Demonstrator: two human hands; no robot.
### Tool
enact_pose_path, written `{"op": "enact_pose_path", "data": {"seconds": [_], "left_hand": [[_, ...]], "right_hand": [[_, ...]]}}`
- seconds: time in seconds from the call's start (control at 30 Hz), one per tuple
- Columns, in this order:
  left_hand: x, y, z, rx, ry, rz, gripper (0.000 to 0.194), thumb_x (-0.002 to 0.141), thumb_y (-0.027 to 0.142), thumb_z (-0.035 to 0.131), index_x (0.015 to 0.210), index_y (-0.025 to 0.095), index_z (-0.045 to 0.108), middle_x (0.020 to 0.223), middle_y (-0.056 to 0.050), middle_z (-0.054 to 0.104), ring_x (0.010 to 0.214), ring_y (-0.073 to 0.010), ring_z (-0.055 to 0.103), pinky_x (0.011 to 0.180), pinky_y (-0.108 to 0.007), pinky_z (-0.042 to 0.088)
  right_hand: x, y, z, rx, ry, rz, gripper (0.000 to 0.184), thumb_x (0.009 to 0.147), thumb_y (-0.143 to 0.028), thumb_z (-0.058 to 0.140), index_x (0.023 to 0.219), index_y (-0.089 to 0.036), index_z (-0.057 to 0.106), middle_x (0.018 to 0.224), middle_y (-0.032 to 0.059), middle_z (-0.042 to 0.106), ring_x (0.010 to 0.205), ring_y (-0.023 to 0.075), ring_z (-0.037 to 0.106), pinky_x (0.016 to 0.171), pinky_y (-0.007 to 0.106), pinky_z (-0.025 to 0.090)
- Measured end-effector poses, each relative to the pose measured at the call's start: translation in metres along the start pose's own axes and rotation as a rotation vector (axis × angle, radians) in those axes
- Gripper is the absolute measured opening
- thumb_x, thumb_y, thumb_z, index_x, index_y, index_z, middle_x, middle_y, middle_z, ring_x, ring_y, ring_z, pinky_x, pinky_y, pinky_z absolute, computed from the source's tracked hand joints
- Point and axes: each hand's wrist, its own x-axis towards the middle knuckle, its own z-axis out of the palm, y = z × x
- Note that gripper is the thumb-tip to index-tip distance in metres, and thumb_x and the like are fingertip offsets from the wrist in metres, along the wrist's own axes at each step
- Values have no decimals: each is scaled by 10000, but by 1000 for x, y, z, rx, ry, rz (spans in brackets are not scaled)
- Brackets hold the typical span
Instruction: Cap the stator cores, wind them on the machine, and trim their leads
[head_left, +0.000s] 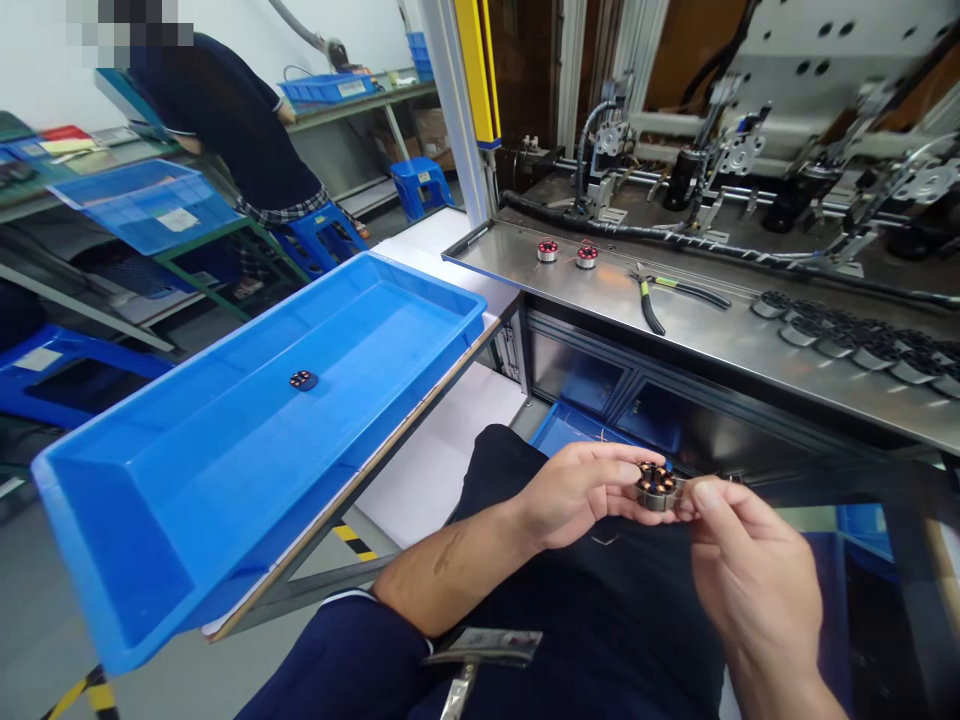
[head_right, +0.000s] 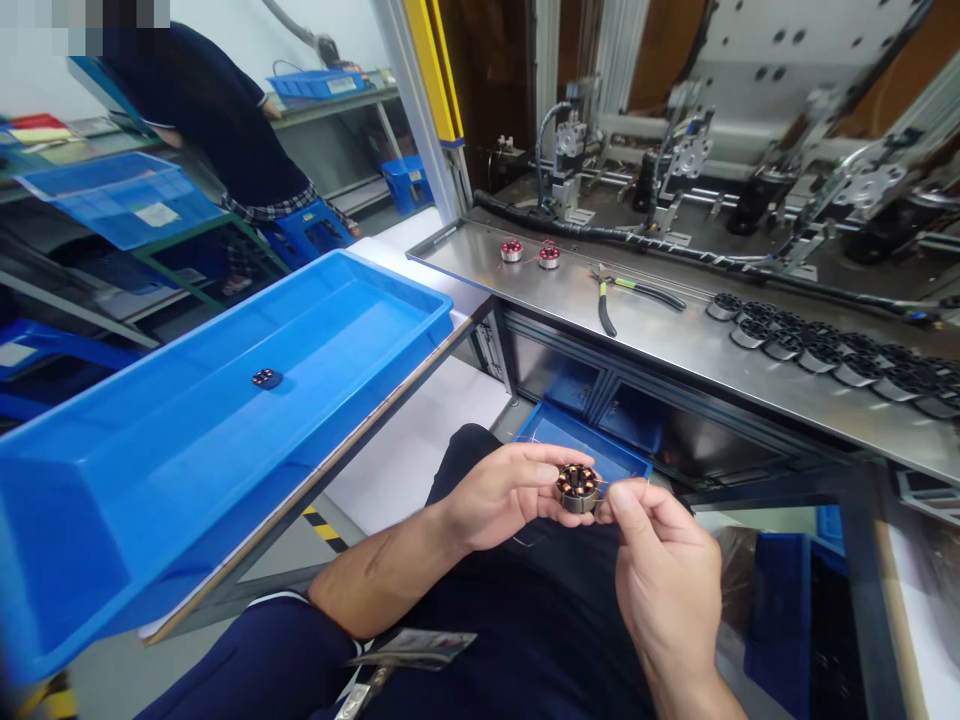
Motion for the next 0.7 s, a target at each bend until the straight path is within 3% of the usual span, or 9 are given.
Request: {"op": "enact_pose_path", "data": {"seconds": [0.2,0.4,0.57,0.7], "left_hand": [[0,0,3,-34,47,12,340,692,253,820,980,87,752,872,-104,763,794,-207,729,788,-355,571],[-1,0,10,-8,146,62,419,622,287,889,966,86,758,847,-90,760,750,-186,726,746,-323,573],[0,0,11,-3,158,73,488,582,326,918,971,83,752,851,-91,750,770,-178,720,783,-344,570],[0,-5,6,158,148,116,612,495,189,950,1060,121,724,877,-53,742,766,-125,696,829,-316,560]], "right_hand": [[6,3,0,30,34,29,242,716,-355,847,708,-160,704,697,17,625,702,126,578,673,259,488],[10,5,0,26,40,20,244,711,-348,848,715,-153,703,686,20,632,679,125,580,651,259,490],[12,8,-1,2,45,11,250,694,-359,856,727,-161,706,689,13,646,663,118,586,650,251,501],[3,2,-1,-171,89,-56,238,724,-381,837,764,-174,728,720,13,673,674,123,610,663,236,506]]}}
